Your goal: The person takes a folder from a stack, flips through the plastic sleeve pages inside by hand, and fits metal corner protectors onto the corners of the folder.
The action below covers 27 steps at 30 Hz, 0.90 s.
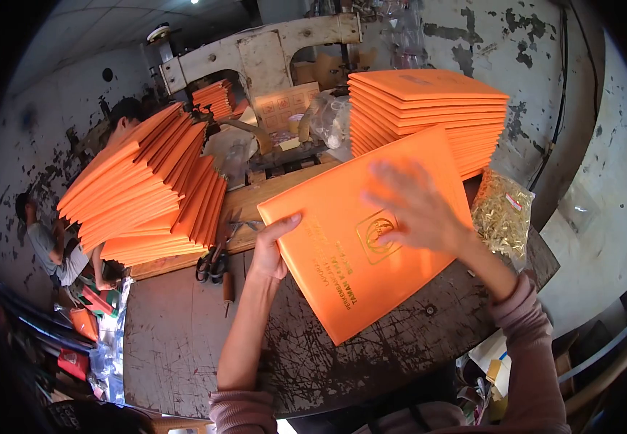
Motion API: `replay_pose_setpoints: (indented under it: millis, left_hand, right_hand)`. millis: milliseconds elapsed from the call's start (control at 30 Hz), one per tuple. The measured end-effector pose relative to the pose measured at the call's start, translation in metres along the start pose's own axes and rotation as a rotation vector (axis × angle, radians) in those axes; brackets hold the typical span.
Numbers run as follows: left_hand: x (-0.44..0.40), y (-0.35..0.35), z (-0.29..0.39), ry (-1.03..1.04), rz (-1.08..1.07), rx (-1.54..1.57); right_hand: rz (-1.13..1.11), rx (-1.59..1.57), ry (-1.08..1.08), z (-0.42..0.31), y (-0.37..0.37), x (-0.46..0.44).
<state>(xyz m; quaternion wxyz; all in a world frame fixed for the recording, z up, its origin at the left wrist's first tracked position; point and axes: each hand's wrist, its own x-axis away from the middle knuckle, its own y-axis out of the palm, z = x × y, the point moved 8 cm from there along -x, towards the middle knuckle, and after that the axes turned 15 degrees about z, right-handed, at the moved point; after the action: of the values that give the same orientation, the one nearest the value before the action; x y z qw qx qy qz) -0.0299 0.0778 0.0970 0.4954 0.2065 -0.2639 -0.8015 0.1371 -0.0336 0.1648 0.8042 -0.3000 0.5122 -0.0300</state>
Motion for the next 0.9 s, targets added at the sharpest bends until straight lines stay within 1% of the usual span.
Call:
replay_pose_setpoints:
  millis: [33,100,133,200,233,300,333,367,400,433,500,533,567,600,633,667,700,733,800,833,867,900]
  left_hand:
    - [0.003,0.004,0.001,-0.015,-0.031,0.005]
    - [0.006,0.007,0.0,-0.035,-0.058,0.01]
    - [0.008,0.01,0.002,-0.023,-0.093,-0.005]
    - [0.009,0.012,0.007,-0.003,-0.131,-0.021]
    - [0.009,0.01,0.007,-0.011,-0.136,-0.024]
    - [0.007,0.004,0.009,-0.012,-0.149,-0.032]
    - [0.007,-0.002,0.013,0.009,-0.183,0.007]
    - [0.006,-0.009,0.018,0.032,-0.22,0.047]
    - [0.002,-0.022,0.026,0.106,-0.232,-0.024]
    - [0.0,-0.03,0.035,0.135,-0.267,-0.016]
    - [-0.003,-0.036,0.043,0.151,-0.313,-0.011]
    - [-0.005,-0.041,0.051,0.183,-0.266,0.118]
    - [-0.007,-0.046,0.057,0.217,-0.218,0.248]
    - [-0.008,-0.043,0.054,0.218,-0.226,0.247]
    - [-0.009,-0.047,0.051,0.289,-0.128,0.266]
    - [-0.012,-0.056,0.051,0.363,-0.03,0.286]
    - [-0.012,-0.038,0.042,0.193,-0.258,0.44]
    - [-0.014,-0.037,0.041,0.196,-0.256,0.44]
    - [-0.015,-0.014,0.029,0.246,-0.223,0.085]
    - [-0.009,-0.011,0.035,0.291,-0.008,0.141]
    - [-0.001,-0.002,0.045,0.286,0.002,0.144]
    - [0.006,0.007,0.065,0.411,0.008,0.036]
  right_hand:
    - [-0.002,-0.001,-0.002,0.01,-0.004,-0.009]
    - [0.091,0.013,0.2,0.049,-0.018,-0.023]
    - [0.092,0.012,0.2,0.059,-0.022,-0.028]
    - [-0.195,-0.188,0.275,0.077,-0.007,-0.03]
    - [-0.189,-0.186,0.271,0.083,-0.009,-0.036]
    - [-0.263,-0.382,0.432,0.094,-0.007,-0.041]
    - [-0.255,-0.38,0.428,0.093,-0.01,-0.045]
    - [-0.138,-0.394,0.324,0.085,-0.024,-0.058]
    - [-0.026,-0.407,0.222,0.076,-0.038,-0.068]
    - [-0.025,-0.404,0.227,0.074,-0.042,-0.074]
    - [0.107,-0.274,0.121,0.065,-0.064,-0.089]
    - [0.108,-0.267,0.127,0.06,-0.072,-0.093]
    - [0.13,-0.235,0.215,0.063,-0.08,-0.097]
    - [0.154,-0.204,0.3,0.067,-0.086,-0.099]
    - [0.158,-0.199,0.299,0.067,-0.087,-0.098]
    - [0.229,-0.142,0.354,0.073,-0.09,-0.094]
    - [0.297,-0.089,0.411,0.079,-0.094,-0.09]
    - [0.296,-0.092,0.409,0.077,-0.093,-0.084]
    - [0.277,-0.248,0.8,0.091,-0.084,-0.052]
    - [0.268,-0.251,0.797,0.082,-0.083,-0.044]
    - [0.314,-0.346,0.935,0.075,-0.083,-0.025]
    - [0.361,-0.438,1.072,0.069,-0.082,-0.006]
